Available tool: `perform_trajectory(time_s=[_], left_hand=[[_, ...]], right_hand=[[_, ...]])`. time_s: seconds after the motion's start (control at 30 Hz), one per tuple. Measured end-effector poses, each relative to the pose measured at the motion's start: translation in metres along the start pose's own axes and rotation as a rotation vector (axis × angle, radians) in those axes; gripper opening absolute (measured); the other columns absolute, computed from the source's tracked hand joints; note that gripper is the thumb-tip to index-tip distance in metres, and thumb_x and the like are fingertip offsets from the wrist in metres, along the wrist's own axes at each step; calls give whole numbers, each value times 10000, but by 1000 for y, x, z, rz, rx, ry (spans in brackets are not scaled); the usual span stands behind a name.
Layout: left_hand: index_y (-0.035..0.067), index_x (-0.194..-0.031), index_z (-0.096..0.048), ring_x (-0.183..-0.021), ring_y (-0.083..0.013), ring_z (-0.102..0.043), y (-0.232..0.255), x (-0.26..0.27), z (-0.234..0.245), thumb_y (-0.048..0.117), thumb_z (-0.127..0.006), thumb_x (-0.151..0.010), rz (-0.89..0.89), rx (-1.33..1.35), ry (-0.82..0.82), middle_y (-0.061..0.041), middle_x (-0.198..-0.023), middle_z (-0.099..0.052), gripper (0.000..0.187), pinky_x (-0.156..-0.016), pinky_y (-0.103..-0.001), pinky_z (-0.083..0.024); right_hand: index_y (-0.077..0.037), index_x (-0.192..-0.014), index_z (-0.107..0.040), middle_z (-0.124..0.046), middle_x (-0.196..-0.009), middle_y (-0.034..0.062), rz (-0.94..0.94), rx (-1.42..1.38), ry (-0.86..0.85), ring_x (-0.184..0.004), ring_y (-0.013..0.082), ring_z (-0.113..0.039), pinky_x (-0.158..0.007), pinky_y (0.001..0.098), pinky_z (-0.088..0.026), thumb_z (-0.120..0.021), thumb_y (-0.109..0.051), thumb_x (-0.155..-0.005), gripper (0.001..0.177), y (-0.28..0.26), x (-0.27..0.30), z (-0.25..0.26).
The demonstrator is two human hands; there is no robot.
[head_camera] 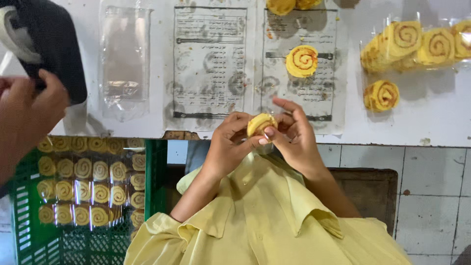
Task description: The person packages small swirled bread rolls by placing each roll into a plastic sleeve and then using a tape dispenser.
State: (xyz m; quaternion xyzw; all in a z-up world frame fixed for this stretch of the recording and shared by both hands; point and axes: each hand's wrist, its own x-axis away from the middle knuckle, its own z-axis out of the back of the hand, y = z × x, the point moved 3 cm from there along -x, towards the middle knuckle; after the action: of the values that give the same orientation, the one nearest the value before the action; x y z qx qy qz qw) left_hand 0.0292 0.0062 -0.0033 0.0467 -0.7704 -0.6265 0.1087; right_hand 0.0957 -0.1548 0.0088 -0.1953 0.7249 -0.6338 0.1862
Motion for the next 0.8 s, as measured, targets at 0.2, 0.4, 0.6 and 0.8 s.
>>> perform_trajectory(time_s=[0.2,0.4,0.6,0.8], left_hand=[[-26,-1345,-648,-1014,-336,-745,5,2,-12,171,-796,-913,-62,-108,-42,-194,-1263,-597,498,-947,-479,-610],[114,-1372,-584,-1094,-242,-761,24,4,-12,368,-576,-1019,-27,-274,-97,-88,-1363,-544,435,-913,-373,-642],[87,-1338,-601,-1093,-219,-751,18,2,-19,291,-597,-1017,12,-187,-148,-82,-1336,-575,380,-895,-319,-595],[75,-1280,-658,-1146,-221,-710,22,3,-16,325,-553,-1030,-19,-209,-64,-80,-1220,-679,369,-984,-342,-582]], right_hand=[[-52,-999,-699,-725,-872,116,28,192,202,-833,226,-719,-860,399,-578,-783,-193,-932,177,7,16,35],[77,-1244,-764,-715,-980,166,152,962,540,-922,271,-623,-715,373,-494,-616,-333,-1131,451,-48,21,167],[-196,-1188,-812,-643,-1097,64,-27,1341,656,-1131,272,-510,-877,461,-207,-729,-357,-1074,215,-1,12,231],[46,-1247,-630,-582,-1231,181,509,1271,865,-1186,379,-562,-1024,554,-387,-570,-265,-1165,327,-59,17,157]])
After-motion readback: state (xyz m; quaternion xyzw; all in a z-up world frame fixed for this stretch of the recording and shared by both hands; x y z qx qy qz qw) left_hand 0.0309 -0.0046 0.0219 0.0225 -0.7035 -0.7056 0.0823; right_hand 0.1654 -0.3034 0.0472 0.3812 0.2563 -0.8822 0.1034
